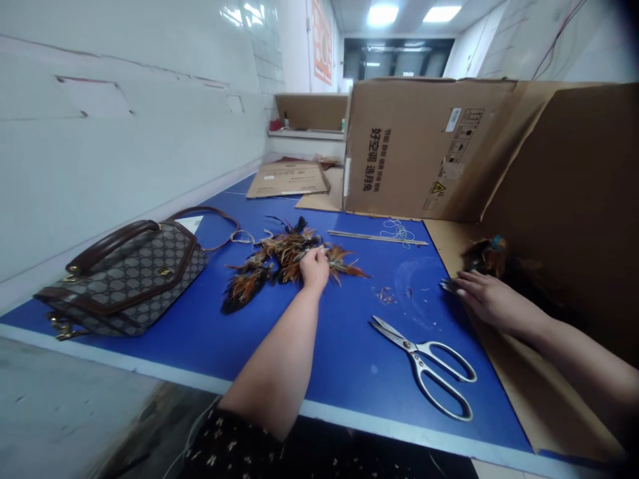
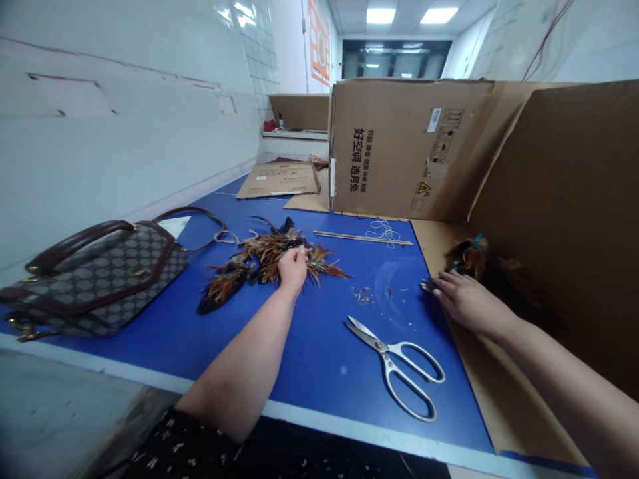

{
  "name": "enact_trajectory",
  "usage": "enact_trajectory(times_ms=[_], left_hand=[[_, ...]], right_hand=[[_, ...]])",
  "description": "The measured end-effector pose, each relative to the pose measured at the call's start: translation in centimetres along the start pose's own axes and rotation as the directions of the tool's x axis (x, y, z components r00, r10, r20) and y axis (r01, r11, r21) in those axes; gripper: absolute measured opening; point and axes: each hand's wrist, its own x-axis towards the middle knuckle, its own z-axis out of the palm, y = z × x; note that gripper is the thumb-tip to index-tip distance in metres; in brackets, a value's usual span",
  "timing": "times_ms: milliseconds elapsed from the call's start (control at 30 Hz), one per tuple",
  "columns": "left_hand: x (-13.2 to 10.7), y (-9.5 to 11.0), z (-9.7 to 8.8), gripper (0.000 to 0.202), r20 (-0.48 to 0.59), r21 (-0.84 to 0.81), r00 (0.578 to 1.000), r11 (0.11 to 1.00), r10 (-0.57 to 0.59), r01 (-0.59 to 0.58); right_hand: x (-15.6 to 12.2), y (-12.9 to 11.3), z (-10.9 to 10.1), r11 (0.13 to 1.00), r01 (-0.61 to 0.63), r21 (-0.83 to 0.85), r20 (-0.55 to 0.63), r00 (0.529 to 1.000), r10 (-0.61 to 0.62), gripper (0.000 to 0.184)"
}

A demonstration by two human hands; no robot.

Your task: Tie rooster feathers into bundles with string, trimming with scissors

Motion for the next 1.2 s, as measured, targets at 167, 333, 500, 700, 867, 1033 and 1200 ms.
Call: enact_trajectory(times_ms=[167,333,500,700,867,1033,1200], left_hand=[[0.1,0.1,0.1,0.027,0.01,0.027,1.0,1.0,0.002,-0.002],[0.1,0.1,0.2,0.026,0.031,0.048,0.999,0.999,0.015,-0.016],[0.3,0.0,0.4,0.027,0.049,0.093,0.999,0.995,0.02,-0.025],[0.2,0.3,0.3,0.027,0.07,0.098,0.998,0.995,0.003,-0.01],[0.2,0.4,0.2,0.028,0.07,0.111,0.997,0.994,-0.013,0.005],[0.1,0.5,0.1,0.028,0.07,0.113,0.998,0.994,-0.002,-0.006],[0.0,0.7,0.0,0.027,0.06,0.108,0.998,0.994,0.01,-0.016]], right_hand=[[8.4,-0.9,0.4,0.98,-0.182,-0.077,-0.072,0.982,0.177,0.042],[14.9,0.8,3.1,0.938,-0.331,-0.101,-0.038,0.944,0.328,0.043],[18.0,2.0,4.8,0.91,-0.403,-0.098,0.017,0.913,0.407,0.037],[18.8,2.4,5.6,0.889,-0.452,-0.073,0.053,0.888,0.456,0.032],[17.4,1.9,5.0,0.882,-0.468,-0.058,0.008,0.883,0.469,0.034],[15.5,1.2,3.9,0.907,-0.415,-0.075,-0.039,0.91,0.413,0.036],[15.6,1.3,4.0,0.928,-0.362,-0.09,-0.024,0.932,0.361,0.036]])
